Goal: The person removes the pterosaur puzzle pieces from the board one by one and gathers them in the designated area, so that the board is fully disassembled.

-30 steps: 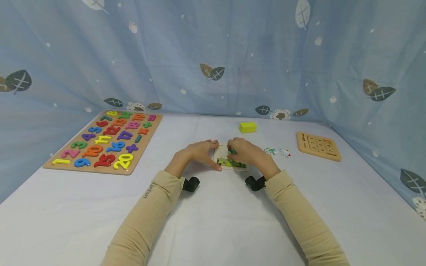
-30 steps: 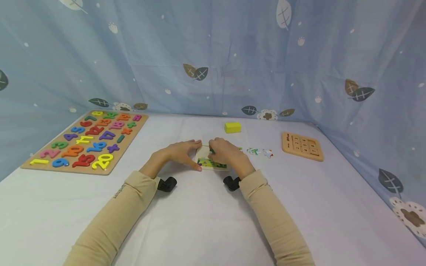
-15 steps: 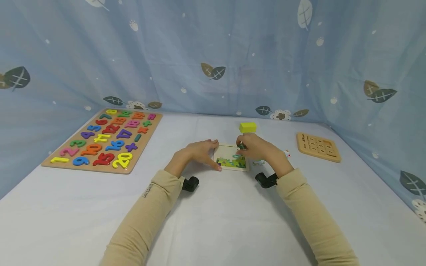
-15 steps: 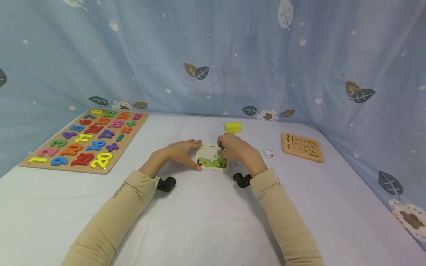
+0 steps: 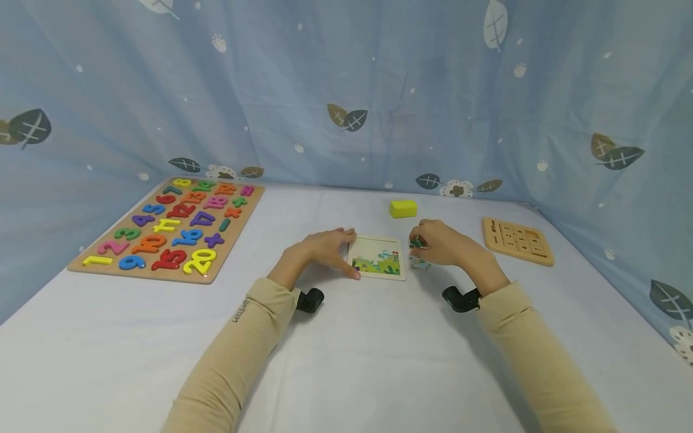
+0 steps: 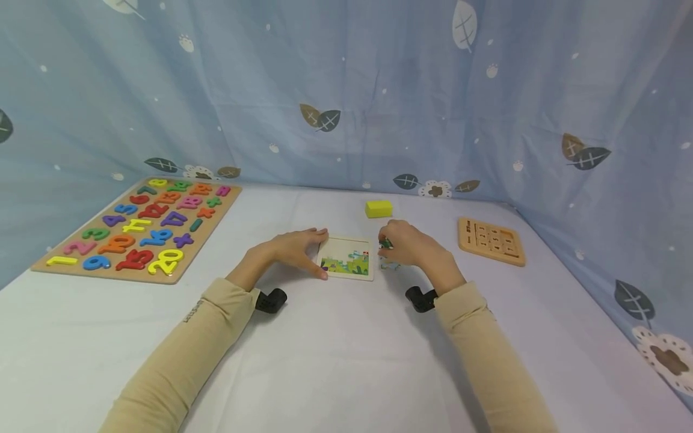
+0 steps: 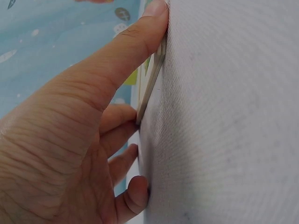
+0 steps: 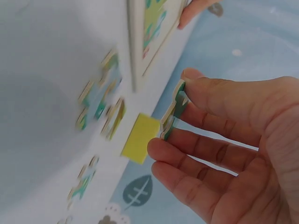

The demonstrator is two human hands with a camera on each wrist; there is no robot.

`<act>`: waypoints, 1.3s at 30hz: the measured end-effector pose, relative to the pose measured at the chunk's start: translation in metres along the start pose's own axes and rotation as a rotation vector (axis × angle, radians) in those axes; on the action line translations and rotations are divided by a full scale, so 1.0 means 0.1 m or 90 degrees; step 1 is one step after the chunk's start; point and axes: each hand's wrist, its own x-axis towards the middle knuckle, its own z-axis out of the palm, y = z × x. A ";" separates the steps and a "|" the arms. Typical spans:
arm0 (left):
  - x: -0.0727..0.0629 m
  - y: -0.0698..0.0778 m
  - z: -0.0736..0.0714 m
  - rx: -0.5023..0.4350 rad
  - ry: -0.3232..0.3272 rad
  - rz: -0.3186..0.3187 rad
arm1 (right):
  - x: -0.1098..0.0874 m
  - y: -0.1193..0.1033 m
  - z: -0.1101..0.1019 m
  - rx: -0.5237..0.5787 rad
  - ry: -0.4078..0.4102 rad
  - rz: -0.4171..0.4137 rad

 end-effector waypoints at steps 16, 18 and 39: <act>-0.01 -0.03 0.01 0.003 0.006 0.002 | -0.26 0.21 0.03 -0.005 -0.007 0.039; -0.01 -0.03 0.01 0.002 0.007 0.002 | -0.28 0.22 0.04 -0.003 -0.010 0.040; 0.00 -0.01 0.02 -0.002 0.005 0.003 | -0.35 0.32 0.17 0.031 -0.028 0.045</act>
